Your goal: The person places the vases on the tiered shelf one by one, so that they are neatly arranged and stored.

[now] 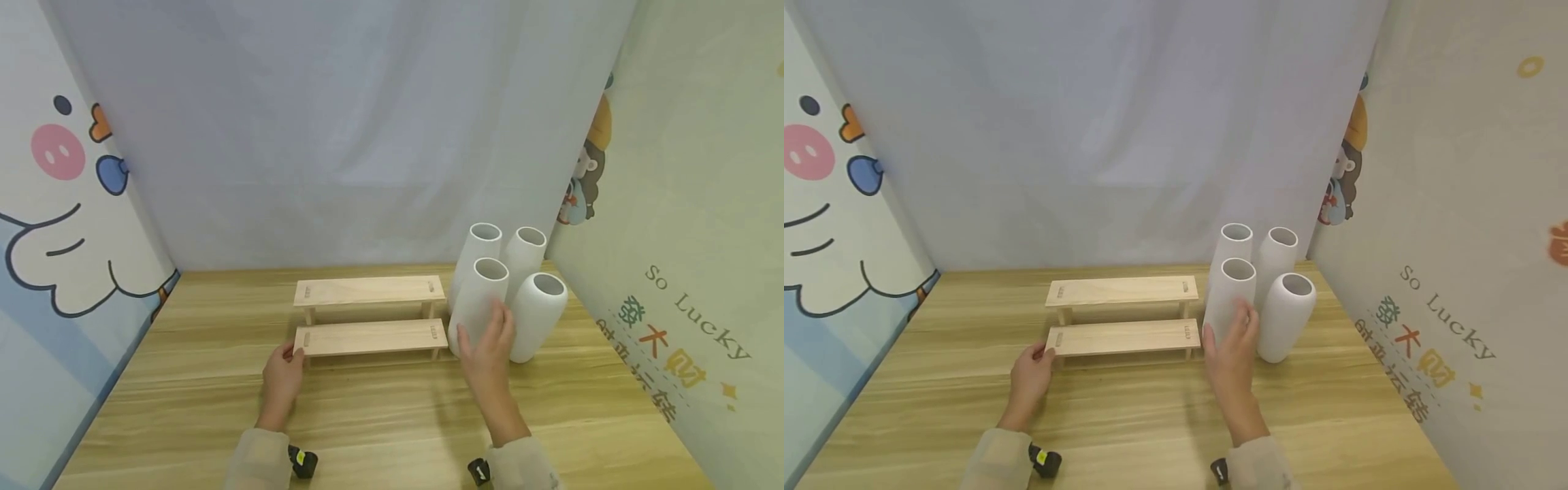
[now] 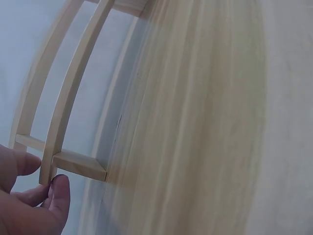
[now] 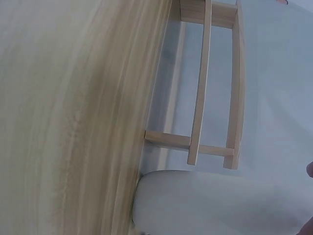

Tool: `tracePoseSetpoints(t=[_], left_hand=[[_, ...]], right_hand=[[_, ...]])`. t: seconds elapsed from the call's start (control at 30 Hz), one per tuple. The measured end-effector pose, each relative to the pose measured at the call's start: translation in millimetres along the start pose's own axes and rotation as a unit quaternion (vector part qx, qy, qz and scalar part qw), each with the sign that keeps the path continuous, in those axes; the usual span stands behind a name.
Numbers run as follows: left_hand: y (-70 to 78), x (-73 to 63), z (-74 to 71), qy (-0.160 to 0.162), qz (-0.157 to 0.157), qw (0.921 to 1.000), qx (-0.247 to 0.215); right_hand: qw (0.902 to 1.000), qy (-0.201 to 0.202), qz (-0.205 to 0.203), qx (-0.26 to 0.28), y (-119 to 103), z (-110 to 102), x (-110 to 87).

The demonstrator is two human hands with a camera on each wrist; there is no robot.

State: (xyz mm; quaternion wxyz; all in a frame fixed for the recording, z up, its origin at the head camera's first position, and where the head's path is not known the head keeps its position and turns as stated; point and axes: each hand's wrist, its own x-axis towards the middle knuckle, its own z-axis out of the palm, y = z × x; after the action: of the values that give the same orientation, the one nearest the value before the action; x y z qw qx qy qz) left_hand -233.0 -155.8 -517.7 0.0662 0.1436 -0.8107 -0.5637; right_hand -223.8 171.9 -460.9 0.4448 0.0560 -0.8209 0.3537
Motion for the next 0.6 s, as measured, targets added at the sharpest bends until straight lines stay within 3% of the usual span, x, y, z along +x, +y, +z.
tracePoseSetpoints(t=[0.33,0.6], left_hand=[[-2.7,2.9,2.6,0.010,-0.040,0.9953,-0.087],[-1.5,4.0,5.3,0.016,-0.044,0.9925,-0.113]], right_hand=[[0.9987,-0.006,0.048,0.015,9,5,8.9],[0.9955,-0.017,0.090,0.024,9,7,16.9]])
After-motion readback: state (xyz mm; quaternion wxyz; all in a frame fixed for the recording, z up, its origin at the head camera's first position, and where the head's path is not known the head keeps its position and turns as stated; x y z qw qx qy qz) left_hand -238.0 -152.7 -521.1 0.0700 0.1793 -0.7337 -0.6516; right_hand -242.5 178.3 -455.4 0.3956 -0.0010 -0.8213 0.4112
